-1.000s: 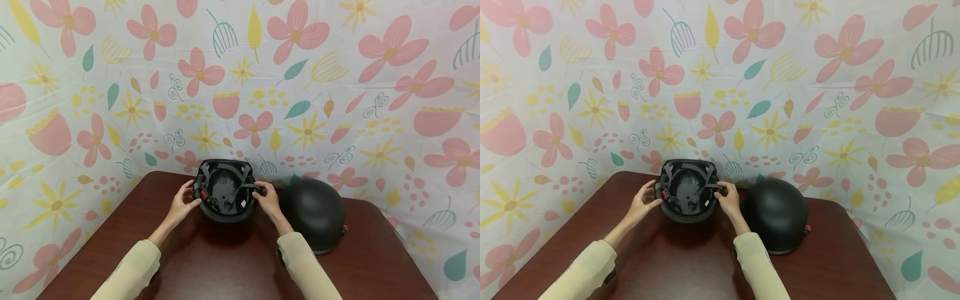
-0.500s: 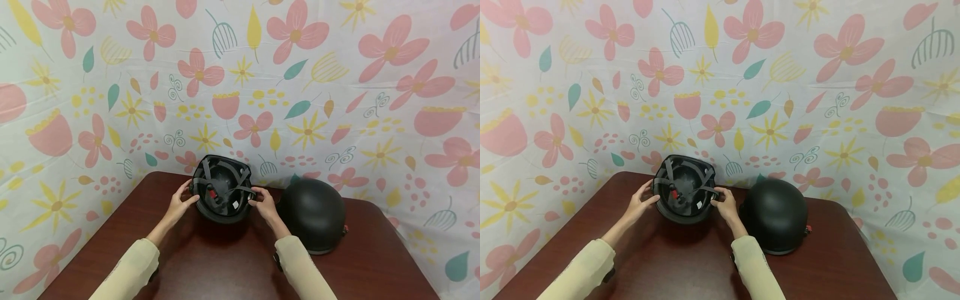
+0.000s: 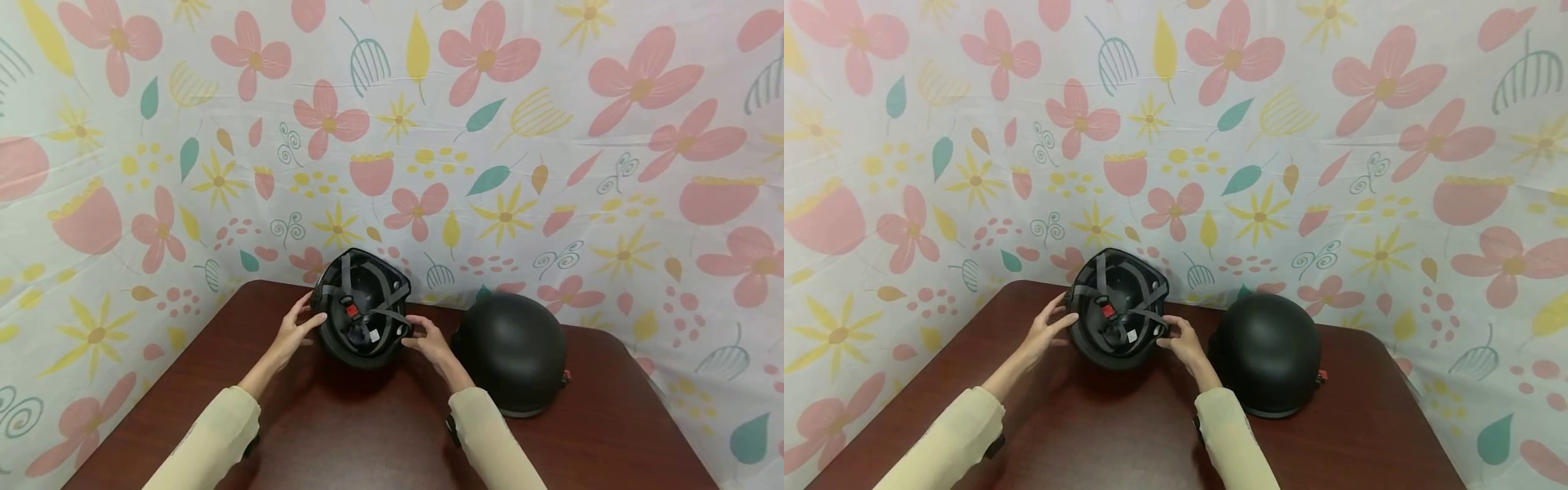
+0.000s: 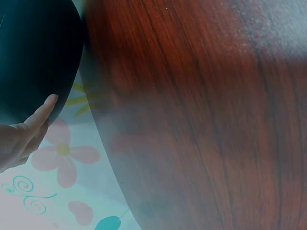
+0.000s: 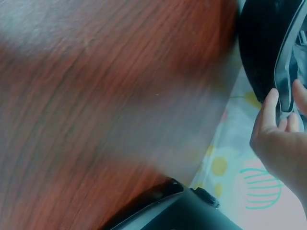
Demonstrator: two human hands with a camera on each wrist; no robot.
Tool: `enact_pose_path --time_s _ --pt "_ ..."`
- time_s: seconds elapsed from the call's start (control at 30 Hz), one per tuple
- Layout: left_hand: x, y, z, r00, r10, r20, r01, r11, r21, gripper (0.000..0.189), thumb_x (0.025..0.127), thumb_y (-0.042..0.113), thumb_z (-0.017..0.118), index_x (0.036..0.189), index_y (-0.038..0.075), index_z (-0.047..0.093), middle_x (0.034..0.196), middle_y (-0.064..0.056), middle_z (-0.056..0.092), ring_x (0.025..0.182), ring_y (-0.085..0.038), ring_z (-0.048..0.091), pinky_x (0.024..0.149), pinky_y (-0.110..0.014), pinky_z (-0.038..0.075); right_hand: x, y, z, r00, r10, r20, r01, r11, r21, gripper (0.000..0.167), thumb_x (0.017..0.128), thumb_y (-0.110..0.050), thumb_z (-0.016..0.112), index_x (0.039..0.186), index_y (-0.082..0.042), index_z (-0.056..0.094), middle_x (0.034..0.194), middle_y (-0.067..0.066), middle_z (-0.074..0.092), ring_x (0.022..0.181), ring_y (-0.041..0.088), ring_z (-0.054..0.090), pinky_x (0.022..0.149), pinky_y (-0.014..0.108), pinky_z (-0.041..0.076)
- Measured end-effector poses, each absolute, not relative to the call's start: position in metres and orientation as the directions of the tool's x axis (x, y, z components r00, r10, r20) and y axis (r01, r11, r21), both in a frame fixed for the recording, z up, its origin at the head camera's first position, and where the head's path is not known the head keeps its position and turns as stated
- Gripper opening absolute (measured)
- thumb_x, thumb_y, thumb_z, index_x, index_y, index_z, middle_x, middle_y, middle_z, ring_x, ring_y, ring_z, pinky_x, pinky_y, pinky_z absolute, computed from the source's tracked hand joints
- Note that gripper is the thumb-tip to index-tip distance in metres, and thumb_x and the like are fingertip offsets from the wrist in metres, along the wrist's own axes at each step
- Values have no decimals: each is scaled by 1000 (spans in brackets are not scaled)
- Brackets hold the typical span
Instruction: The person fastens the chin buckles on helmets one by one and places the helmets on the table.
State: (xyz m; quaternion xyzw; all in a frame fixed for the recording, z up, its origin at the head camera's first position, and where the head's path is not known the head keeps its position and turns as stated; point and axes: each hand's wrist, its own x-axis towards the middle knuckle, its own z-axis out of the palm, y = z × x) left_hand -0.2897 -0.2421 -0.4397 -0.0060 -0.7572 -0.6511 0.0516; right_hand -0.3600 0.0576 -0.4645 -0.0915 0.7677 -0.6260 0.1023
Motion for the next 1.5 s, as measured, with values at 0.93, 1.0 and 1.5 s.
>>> enact_pose_path --time_s 0.93,1.0,1.5 --pt "-290 -232 -449 -993 116 36 33 -32 999 106 90 25 69 154 40 -13 164 -14 -10 141 -49 30 83 -60 54 -357 59 -476 -852 -505 -139 24 227 -974 83 89 -4 66 157 -14 19 161 18 18 139 45 35 103 52 45" --pt "-290 -230 -449 -994 104 45 44 -9 999 105 90 25 69 155 38 -13 164 -15 -6 139 -48 35 81 -56 56 -357 60 -475 -855 -498 -144 24 239 -971 82 90 -5 66 157 -15 20 161 18 20 139 45 36 103 53 45" --pt "-290 -222 -445 -997 39 63 65 75 995 105 87 25 72 157 35 -6 164 -15 0 139 -45 34 77 -52 58 -357 57 -464 -847 -522 -100 -51 267 -962 80 94 -15 63 158 -19 15 159 25 18 144 45 26 106 64 36"
